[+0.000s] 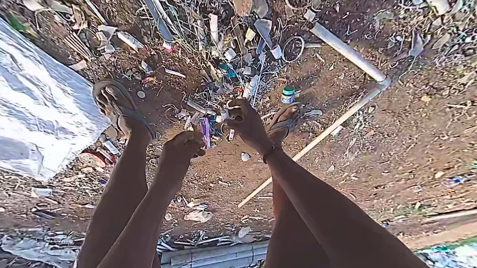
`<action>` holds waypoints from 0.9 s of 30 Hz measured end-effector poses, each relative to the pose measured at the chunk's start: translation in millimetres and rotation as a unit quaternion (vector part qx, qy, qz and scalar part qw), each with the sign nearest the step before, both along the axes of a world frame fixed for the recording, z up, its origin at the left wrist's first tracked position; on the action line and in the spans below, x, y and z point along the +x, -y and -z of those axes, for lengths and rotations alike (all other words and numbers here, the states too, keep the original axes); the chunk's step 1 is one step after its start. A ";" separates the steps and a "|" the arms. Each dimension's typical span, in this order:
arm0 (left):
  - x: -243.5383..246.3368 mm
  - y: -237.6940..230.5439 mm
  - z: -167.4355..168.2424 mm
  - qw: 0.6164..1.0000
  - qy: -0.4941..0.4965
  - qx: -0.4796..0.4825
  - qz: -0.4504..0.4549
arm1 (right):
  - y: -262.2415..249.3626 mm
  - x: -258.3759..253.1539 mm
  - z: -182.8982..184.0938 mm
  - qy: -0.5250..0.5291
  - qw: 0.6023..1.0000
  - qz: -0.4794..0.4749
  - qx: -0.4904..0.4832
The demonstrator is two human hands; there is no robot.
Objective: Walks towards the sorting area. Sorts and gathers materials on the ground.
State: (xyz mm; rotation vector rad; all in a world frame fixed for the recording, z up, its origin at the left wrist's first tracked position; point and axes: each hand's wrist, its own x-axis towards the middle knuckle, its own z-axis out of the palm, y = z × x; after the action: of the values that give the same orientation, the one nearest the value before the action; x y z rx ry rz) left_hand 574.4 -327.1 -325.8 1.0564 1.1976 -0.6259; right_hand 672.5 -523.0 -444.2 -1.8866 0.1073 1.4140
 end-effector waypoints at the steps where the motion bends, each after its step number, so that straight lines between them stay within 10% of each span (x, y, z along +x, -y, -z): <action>1: 4.1 0.1 0.3 1.000 -0.016 -0.007 0.006 | -1.2 -0.3 -16.8 -0.004 0.999 0.024 0.035; 7: 8.8 -0.6 -1.7 0.999 0.032 0.016 0.038 | -21.0 1.4 -87.6 0.023 0.995 0.054 0.086; 27: 5.5 -4.3 -0.9 0.995 0.080 0.061 0.003 | -48.1 -15.5 -110.1 -0.299 0.867 0.384 0.113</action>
State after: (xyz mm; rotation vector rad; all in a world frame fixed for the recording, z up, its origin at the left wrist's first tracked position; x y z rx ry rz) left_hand 579.9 -322.8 -325.0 1.1898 1.1025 -0.4677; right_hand 657.0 -474.9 -334.1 -0.9587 0.8551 1.2896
